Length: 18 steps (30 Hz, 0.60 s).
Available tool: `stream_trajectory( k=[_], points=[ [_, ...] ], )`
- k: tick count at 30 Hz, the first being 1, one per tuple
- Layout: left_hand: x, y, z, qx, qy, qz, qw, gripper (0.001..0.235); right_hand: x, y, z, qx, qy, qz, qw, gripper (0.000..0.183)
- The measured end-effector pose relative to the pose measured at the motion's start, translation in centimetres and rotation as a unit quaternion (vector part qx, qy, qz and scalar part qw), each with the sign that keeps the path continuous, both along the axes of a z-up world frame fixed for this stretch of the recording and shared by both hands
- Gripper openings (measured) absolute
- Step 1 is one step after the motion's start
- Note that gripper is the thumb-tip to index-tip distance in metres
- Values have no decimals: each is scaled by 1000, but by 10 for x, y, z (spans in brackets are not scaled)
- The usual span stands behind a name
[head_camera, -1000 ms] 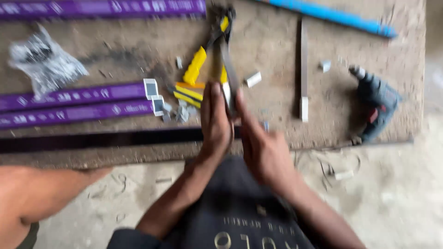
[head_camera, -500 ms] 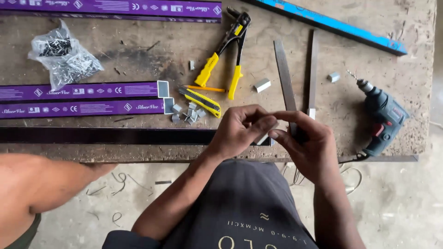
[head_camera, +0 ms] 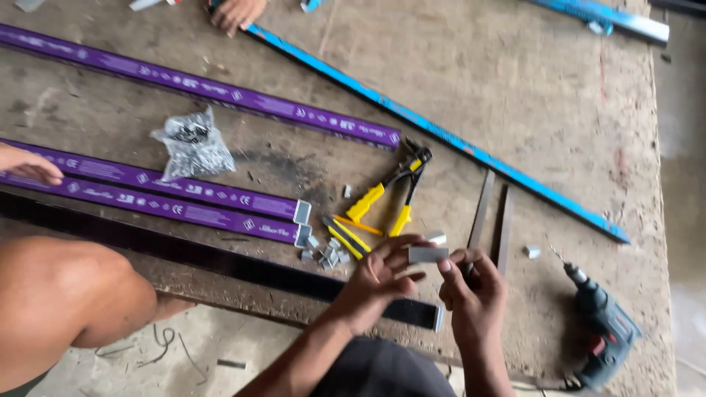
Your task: Assembling a metal frame by fitting brackets, drilling holes, and using a rivet gun to secure components.
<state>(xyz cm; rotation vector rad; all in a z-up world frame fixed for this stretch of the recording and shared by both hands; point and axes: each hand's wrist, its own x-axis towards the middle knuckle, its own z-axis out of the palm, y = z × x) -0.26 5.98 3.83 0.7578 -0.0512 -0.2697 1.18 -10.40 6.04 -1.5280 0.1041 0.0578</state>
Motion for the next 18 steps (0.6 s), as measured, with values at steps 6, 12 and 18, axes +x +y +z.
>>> stream_trajectory(
  k=[6, 12, 18],
  points=[
    [10, -26, -34, -76, 241, 172, 952, 49, -12, 15, 17, -145, -81, 16, 986, 19],
    [24, -9, -6, -161, 83, 156, 971, 25, -35, -3, 25, -333, -118, 87, 931, 61],
    [35, 1, -21, -164, 11, 182, 969, 21, -51, -4, 25, -266, -196, 242, 912, 54]
  ],
)
